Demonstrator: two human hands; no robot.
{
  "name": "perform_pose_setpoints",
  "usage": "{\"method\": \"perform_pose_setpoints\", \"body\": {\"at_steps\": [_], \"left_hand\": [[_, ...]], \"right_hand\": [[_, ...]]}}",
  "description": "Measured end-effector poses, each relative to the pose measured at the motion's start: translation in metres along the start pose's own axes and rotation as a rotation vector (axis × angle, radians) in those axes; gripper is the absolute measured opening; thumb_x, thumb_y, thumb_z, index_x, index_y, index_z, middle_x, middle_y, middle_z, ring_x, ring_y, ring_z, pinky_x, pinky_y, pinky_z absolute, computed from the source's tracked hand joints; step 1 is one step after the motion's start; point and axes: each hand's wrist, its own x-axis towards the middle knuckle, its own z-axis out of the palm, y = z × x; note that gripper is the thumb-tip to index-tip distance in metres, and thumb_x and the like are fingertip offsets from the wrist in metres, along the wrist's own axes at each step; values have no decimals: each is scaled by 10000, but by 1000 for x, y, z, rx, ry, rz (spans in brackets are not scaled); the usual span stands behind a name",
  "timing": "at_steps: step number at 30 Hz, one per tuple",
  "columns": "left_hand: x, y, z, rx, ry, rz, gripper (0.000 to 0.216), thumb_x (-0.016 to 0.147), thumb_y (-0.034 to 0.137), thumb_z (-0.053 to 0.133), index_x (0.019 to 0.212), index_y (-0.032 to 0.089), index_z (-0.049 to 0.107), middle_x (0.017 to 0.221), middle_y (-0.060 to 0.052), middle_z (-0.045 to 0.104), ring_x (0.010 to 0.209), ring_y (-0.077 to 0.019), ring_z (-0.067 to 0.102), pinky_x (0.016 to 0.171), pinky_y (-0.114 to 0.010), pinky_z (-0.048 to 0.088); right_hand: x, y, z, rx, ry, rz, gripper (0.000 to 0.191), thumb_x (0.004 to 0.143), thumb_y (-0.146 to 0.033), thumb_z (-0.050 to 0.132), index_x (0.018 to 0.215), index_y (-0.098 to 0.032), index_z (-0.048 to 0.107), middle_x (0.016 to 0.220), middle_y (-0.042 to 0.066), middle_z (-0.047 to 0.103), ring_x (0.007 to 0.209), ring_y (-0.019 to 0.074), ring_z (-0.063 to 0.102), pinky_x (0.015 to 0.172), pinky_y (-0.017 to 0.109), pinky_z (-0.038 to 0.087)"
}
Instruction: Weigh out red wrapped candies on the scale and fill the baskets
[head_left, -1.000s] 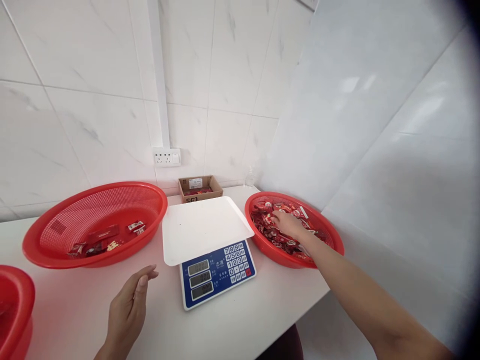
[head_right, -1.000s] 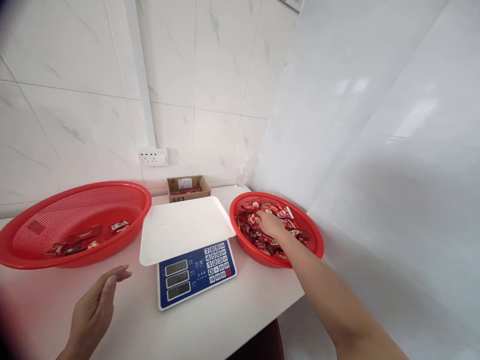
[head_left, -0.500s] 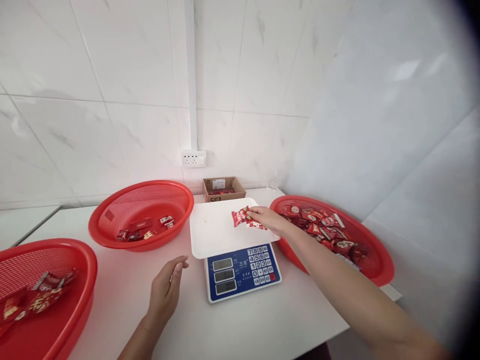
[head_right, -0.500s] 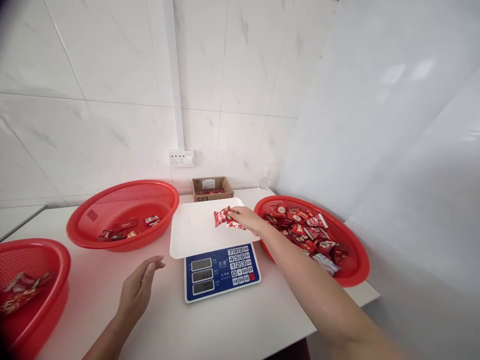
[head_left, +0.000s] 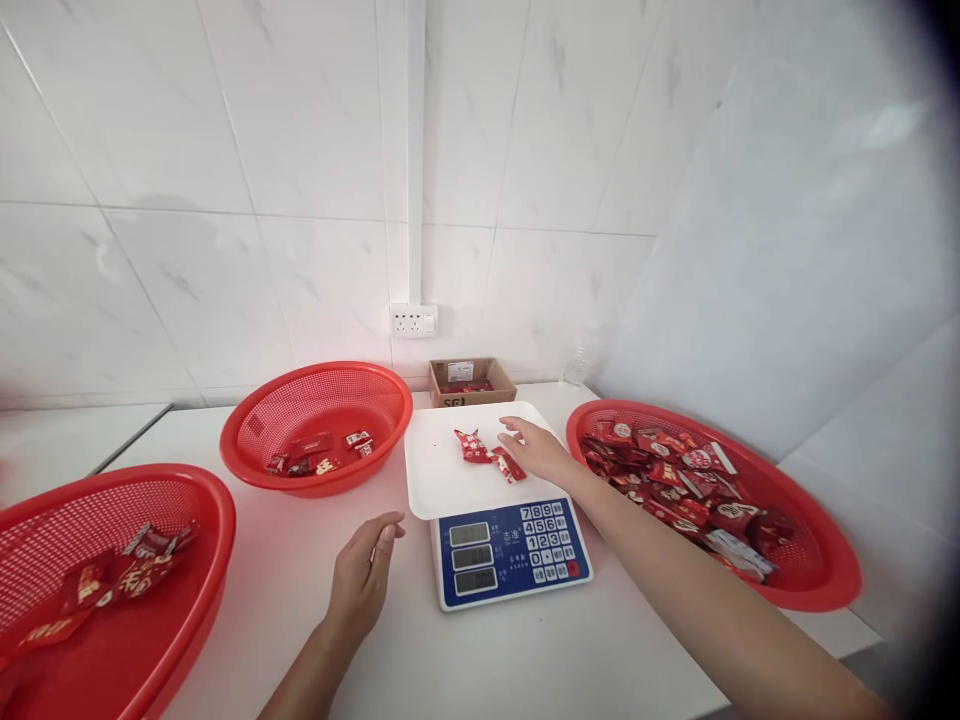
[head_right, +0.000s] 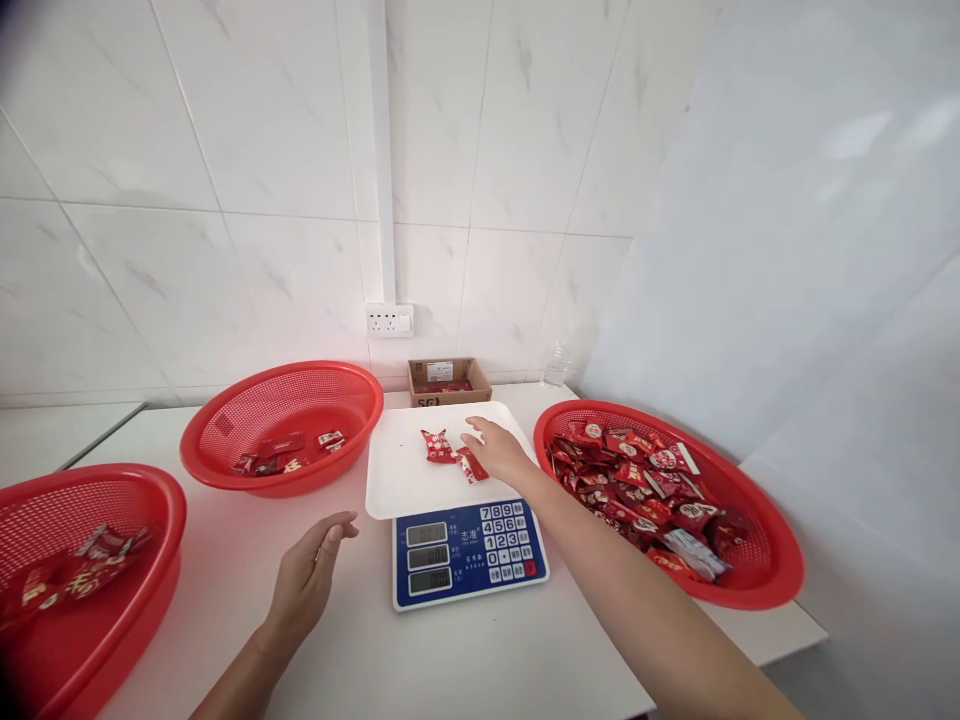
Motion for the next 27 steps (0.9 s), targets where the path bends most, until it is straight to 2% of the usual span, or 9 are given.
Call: {"method": "perform_pose_setpoints", "body": {"at_steps": [3,6,11,16,19,21,23,25,27], "left_hand": [[0,1,0,0,-2,-11,402,884,449,356,971,182,643,819,-68,692,782,-188,658,689,-311,536],[0,1,0,1,-15,-28,404,882,453,360,974,179,642,830,-75,692,792,-192,657,703,-316,534],[0,-5,0,14,-1,-45,405,873,469,371,980,184,639,830,-67,697,797,-194,662,717,-313,531],[3,-12,-2,68,-10,-55,427,843,514,393,981,192,637,816,-56,714,794,-201,679,680,-289,539],[3,-13,-1,69,5,-77,435,836,534,390,987,206,633,820,-47,716,801,-199,677,673,-278,537],[2,-13,0,62,22,-91,438,837,541,384,988,211,629,828,-42,714,805,-195,673,687,-275,534],[2,-13,1,66,7,-84,440,832,546,387,983,212,630,822,-37,714,792,-188,674,687,-266,534],[2,-14,2,77,-27,-64,438,824,549,395,974,212,633,807,-33,716,774,-184,678,668,-256,535],[2,-15,1,86,-23,-60,435,826,547,389,968,216,633,801,-31,718,770,-184,680,658,-253,535]], "right_hand": [[-6,-2,7,-117,-71,-129,539,856,-406,459,1352,-202,413,1448,99,318,1333,243,250,1073,397,232],[-12,-8,18,-197,-230,-223,592,853,-507,435,1393,-280,351,1514,50,140,1378,288,20,1090,482,129],[-9,-17,32,-252,-332,-237,603,880,-534,344,1431,-310,243,1523,23,59,1376,297,-17,1077,534,81],[-3,-4,16,-204,-212,-246,609,873,-544,360,1422,-296,273,1519,42,109,1379,282,12,1082,519,98],[-6,27,-15,-189,48,-168,586,881,-467,393,1410,-233,305,1496,73,207,1369,226,134,1098,414,156],[-13,57,-43,-210,196,20,539,894,-395,385,1393,-198,327,1456,86,300,1334,196,239,1087,357,195],[-25,88,-70,-240,181,227,469,907,-339,351,1340,-166,398,1375,119,419,1280,219,341,1050,383,253],[-40,114,-91,-240,87,312,375,864,-296,440,1189,-143,548,1166,136,593,1108,252,517,954,398,365],[-54,133,-103,-225,-29,351,306,799,-308,546,1056,-166,630,1037,103,657,988,245,585,883,364,423]]}}
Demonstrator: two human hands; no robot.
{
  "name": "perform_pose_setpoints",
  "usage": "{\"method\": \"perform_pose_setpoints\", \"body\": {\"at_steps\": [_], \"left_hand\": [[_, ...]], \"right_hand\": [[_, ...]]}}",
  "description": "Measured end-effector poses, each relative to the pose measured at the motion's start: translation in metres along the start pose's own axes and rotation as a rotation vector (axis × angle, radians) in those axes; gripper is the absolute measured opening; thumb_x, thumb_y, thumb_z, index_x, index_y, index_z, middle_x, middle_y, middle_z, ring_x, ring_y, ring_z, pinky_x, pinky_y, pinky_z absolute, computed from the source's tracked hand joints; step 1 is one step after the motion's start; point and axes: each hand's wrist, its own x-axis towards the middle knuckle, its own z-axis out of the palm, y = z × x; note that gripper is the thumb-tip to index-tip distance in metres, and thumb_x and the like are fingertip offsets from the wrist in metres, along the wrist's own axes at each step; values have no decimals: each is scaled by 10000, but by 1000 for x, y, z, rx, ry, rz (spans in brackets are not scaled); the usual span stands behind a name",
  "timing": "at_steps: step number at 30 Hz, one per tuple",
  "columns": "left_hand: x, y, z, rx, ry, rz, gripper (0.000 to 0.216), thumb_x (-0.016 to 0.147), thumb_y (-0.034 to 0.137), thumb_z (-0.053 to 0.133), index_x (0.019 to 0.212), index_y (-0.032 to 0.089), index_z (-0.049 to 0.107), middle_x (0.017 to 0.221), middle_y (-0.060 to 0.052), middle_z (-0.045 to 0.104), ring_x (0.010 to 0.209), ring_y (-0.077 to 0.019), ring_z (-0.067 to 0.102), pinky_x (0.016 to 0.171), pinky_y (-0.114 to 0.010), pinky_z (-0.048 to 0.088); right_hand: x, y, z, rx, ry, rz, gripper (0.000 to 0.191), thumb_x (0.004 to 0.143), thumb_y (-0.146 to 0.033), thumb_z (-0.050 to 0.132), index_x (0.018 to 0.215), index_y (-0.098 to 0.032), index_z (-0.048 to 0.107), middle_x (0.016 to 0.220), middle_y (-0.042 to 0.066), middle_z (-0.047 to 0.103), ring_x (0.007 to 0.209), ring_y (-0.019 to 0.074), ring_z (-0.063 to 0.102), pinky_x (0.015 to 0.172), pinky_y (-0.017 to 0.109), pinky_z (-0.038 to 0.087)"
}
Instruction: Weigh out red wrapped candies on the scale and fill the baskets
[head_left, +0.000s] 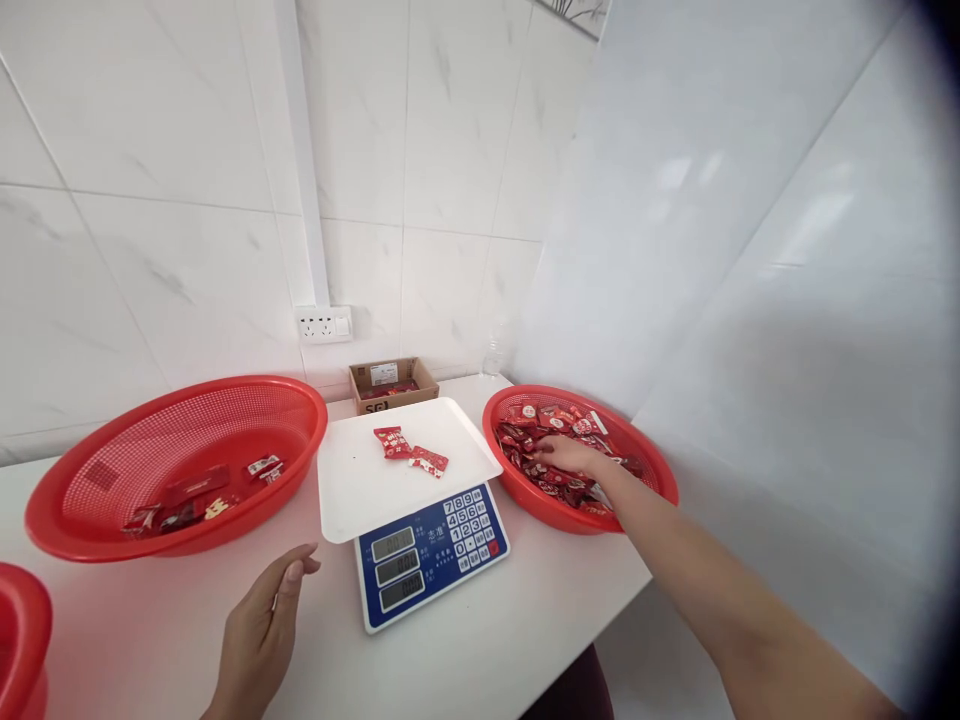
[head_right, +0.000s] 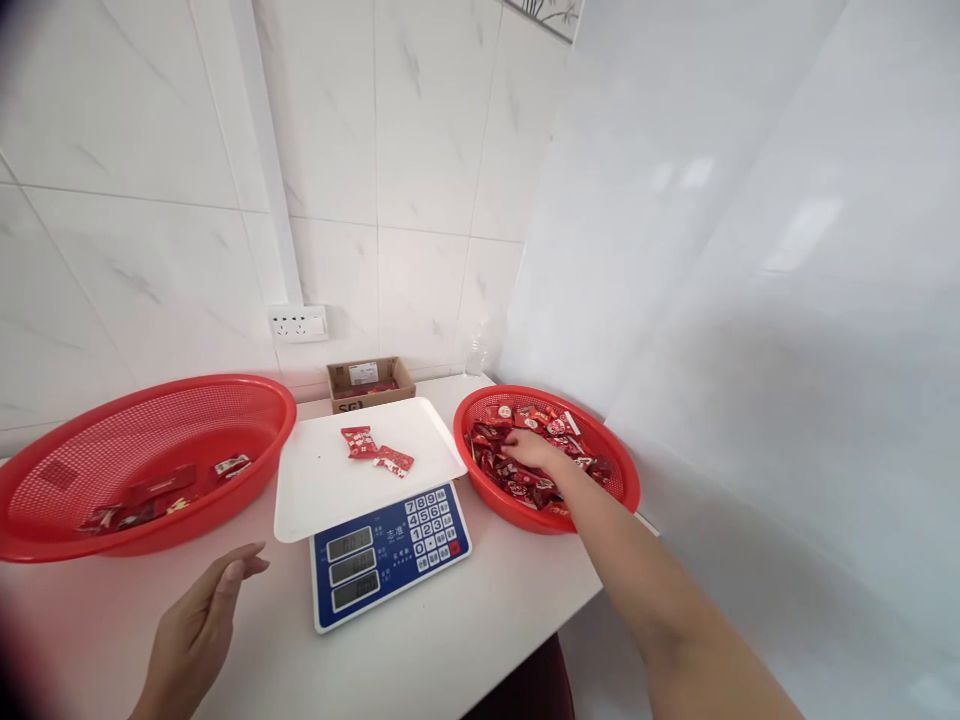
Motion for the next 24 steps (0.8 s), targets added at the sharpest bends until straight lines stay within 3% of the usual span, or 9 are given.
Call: {"method": "perform_pose_setpoints", "body": {"at_steps": [3,7,16,20,24], "left_hand": [[1,1,0,10,2,0,432,826,547,385,961,221,634,804,-30,720,775,-185,681,647,-250,535],[1,3,0,18,-4,-2,429,821,549,392,949,221,637,790,-30,720,747,-185,680,633,-249,532],[-3,15,3,-15,52,-73,411,840,536,382,962,232,630,794,-27,695,782,-193,655,692,-277,514],[-4,17,4,-13,39,-55,418,838,549,383,957,236,633,794,-22,694,785,-190,655,690,-270,511],[-3,13,5,-19,30,-45,417,833,549,390,946,233,638,785,-19,697,771,-188,658,678,-263,515]], "right_hand": [[-6,15,1,8,-119,10,357,719,-355,631,1035,-190,650,1090,93,647,996,248,586,868,338,437],[-2,12,10,27,-227,11,513,644,-338,680,1133,-194,616,1205,113,590,1046,278,562,901,364,419],[-11,2,5,183,-479,-46,586,612,-249,615,1197,-219,583,1261,62,557,1100,215,544,889,288,437],[-12,-1,11,198,-379,-44,504,481,-208,704,984,-227,690,1091,68,649,984,252,595,813,307,467],[-7,-1,22,185,-252,21,274,523,-243,698,797,-230,694,860,43,690,791,220,623,718,303,472]]}}
